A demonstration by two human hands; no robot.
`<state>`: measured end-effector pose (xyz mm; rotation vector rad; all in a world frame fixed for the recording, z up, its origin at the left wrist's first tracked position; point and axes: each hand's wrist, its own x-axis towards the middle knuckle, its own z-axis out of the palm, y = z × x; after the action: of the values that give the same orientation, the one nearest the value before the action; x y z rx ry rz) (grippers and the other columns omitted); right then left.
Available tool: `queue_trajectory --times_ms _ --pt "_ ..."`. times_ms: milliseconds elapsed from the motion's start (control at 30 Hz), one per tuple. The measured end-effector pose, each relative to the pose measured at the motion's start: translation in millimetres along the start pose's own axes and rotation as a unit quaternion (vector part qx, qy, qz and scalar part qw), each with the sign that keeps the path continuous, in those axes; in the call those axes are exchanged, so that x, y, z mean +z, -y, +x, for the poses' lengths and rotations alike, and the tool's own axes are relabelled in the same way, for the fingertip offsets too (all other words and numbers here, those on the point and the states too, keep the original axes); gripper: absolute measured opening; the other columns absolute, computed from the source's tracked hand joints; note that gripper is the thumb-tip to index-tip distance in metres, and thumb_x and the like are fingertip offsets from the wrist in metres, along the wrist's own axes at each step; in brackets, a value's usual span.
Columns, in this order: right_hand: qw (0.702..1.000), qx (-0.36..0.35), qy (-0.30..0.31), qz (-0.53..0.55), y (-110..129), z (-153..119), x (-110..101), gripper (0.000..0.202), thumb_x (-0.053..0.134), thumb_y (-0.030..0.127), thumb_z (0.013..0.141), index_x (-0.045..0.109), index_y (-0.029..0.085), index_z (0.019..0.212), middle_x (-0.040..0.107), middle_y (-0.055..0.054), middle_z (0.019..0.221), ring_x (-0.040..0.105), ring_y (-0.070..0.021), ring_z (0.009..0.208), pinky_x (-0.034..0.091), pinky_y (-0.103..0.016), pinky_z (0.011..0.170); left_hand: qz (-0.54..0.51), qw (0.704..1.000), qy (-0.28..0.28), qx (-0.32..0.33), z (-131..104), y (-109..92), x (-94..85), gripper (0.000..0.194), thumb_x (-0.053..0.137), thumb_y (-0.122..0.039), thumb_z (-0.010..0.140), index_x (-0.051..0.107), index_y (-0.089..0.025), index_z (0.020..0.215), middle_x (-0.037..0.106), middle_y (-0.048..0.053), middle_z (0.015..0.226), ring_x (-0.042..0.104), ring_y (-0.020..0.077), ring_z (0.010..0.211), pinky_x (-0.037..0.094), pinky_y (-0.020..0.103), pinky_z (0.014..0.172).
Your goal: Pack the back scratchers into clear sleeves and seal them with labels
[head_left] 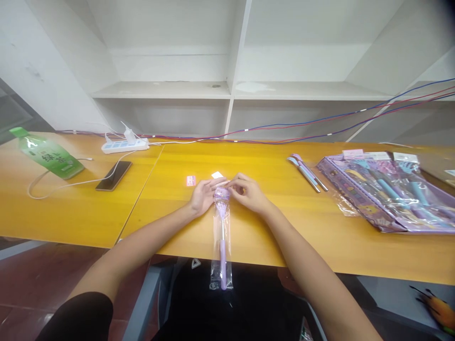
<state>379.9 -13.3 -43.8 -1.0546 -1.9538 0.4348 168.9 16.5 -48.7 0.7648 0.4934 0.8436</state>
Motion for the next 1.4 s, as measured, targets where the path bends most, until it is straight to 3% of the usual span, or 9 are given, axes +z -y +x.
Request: queue_trajectory --times_ms 267,533,667,800,967,1067,1167,1300,1400 --pt "1.000 -0.001 -0.020 -0.001 -1 -1 0 0.017 0.063 0.029 0.102 0.078 0.025 0.106 0.052 -0.005 0.102 0.051 -0.0126 0.067 0.049 -0.033 0.065 0.002 1.000 -0.004 -0.008 0 0 -0.2 0.054 0.052 -0.043 0.092 0.075 -0.009 0.127 0.075 0.018 0.133 0.071 0.0287 0.115 0.054 0.038 0.098" --pt "0.999 0.025 0.034 0.028 -1 -4 5 0.019 0.064 0.029 0.101 0.078 0.028 0.114 0.050 -0.007 0.120 0.052 -0.0115 0.070 0.055 -0.036 0.073 0.013 1.000 -0.001 -0.001 1 2 0.4 0.051 0.054 -0.041 0.090 0.077 -0.010 0.123 0.075 0.018 0.133 0.070 0.0305 0.117 0.054 0.040 0.099" --pt "0.998 0.047 0.009 0.027 -5 -2 8 0.024 0.063 0.030 0.100 0.069 0.027 0.123 0.055 -0.008 0.122 0.055 -0.0120 0.071 0.055 -0.036 0.075 0.019 1.000 0.017 0.007 1 2 -0.8 0.052 0.056 -0.043 0.090 0.075 -0.011 0.127 0.073 0.017 0.137 0.068 0.0317 0.123 0.053 0.041 0.102" --pt "0.994 0.091 -0.008 0.057 -14 0 11 0.045 0.067 0.036 0.098 0.055 0.024 0.140 0.064 -0.007 0.114 0.057 -0.0138 0.070 0.053 -0.032 0.069 0.022 0.999 0.023 0.005 3 2 -2.8 0.052 0.058 -0.045 0.090 0.074 -0.013 0.128 0.071 0.016 0.141 0.068 0.0317 0.124 0.054 0.041 0.099" --pt "0.995 0.090 -0.021 0.026 -18 1 11 0.026 0.069 0.037 0.098 0.070 0.022 0.119 0.069 -0.004 0.094 0.057 -0.0163 0.070 0.049 -0.033 0.070 0.056 0.997 0.033 0.033 2 4 0.2 0.045 0.070 -0.032 0.085 0.075 -0.017 0.127 0.076 0.015 0.131 0.069 0.0287 0.122 0.053 0.038 0.100" --pt "0.997 0.074 -0.033 0.004 -18 2 9 0.017 0.068 0.033 0.099 0.074 0.023 0.111 0.070 -0.004 0.093 0.058 -0.0174 0.074 0.048 -0.034 0.073 0.107 0.992 0.015 0.063 0 7 1.5 0.068 0.076 -0.011 0.074 0.067 -0.025 0.141 0.073 0.011 0.137 0.071 0.0227 0.117 0.053 0.033 0.096" --pt "0.996 0.071 -0.054 0.003 -17 3 7 0.013 0.068 0.032 0.100 0.076 0.023 0.105 0.070 -0.004 0.094 0.058 -0.0171 0.074 0.047 -0.033 0.073 0.148 0.987 -0.015 0.062 1 11 -1.8 0.087 0.079 -0.010 0.075 0.052 -0.028 0.156 0.073 0.010 0.134 0.074 0.0186 0.102 0.055 0.029 0.087" --pt "0.997 0.062 -0.049 0.015 -13 2 5 0.018 0.066 0.037 0.101 0.079 0.024 0.102 0.067 -0.005 0.096 0.057 -0.0162 0.073 0.048 -0.033 0.070 0.161 0.986 -0.042 0.020 4 15 -8.9 0.076 0.082 -0.018 0.079 0.054 -0.018 0.150 0.079 0.008 0.099 0.076 0.0182 0.087 0.057 0.031 0.084" --pt "0.998 0.050 -0.023 0.033 -9 1 5 0.022 0.066 0.042 0.101 0.080 0.025 0.102 0.062 -0.006 0.102 0.057 -0.0158 0.074 0.050 -0.034 0.070 0.159 0.986 -0.043 0.041 6 16 -11.2 0.058 0.082 -0.021 0.081 0.062 -0.019 0.136 0.079 0.007 0.096 0.077 0.0187 0.088 0.059 0.032 0.085"
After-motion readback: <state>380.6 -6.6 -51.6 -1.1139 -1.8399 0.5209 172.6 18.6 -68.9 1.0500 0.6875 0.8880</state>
